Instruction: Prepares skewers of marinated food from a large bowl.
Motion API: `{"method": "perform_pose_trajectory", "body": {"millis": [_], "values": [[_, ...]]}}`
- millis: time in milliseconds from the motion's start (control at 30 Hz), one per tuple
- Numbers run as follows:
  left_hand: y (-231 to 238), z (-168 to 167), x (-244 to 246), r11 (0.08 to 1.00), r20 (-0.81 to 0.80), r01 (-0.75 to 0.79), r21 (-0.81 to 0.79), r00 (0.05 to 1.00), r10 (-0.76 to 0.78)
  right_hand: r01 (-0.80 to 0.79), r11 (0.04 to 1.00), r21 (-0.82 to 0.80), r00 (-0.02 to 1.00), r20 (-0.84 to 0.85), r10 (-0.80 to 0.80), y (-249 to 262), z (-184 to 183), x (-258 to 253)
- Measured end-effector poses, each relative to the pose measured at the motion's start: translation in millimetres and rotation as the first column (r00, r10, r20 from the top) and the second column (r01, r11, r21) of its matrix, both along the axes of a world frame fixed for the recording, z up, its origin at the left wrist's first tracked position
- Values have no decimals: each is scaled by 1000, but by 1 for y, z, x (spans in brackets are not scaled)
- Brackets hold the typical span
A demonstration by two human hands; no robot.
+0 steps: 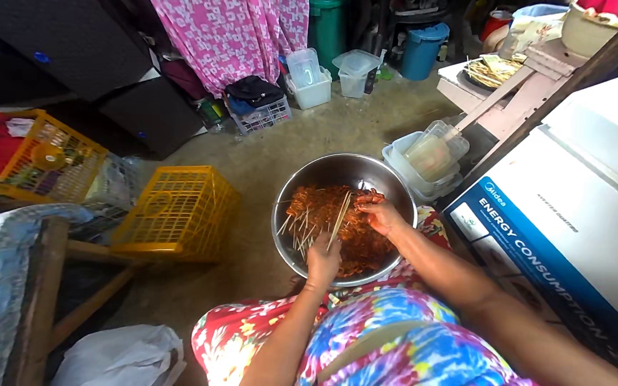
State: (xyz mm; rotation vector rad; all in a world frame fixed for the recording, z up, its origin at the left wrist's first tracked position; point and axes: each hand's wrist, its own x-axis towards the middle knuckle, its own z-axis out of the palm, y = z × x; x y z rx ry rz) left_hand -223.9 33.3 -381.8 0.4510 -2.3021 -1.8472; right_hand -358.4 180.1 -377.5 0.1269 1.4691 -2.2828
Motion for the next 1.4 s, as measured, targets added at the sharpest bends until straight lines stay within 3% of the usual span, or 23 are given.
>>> {"method": "perform_pose_trajectory", "body": {"millis": [167, 267, 533, 600, 733, 900, 1400], "values": [[0, -1, 0, 1000, 6, 0, -17, 1000, 0, 88, 987, 131, 966, -251, -53, -2, -5, 4], [0, -1, 0, 1000, 11, -7, -26, 1000, 7, 92, 973, 212, 906, -424, 7, -2, -13, 4], [0, 0, -1, 999, 21, -19, -34, 1000, 20, 54, 977, 207, 908, -418, 38, -3, -12, 6], [0, 1, 0, 999, 8, -14, -33, 1000, 14, 75, 974, 215, 927, -375, 11, -4, -10, 6], [0, 2, 1, 999, 1, -9, -34, 1000, 9, 70, 978, 199, 990, -133, -44, -10, 1, 10], [0, 1, 1, 1000, -3, -7, -25, 1000, 7, 37, 996, 80, 994, 101, -45, -13, 7, 11], [1, -1, -1, 995, 39, -7, -101, 999, 11, -47, 998, 32, 981, 189, 40, -15, 4, 14]]}}
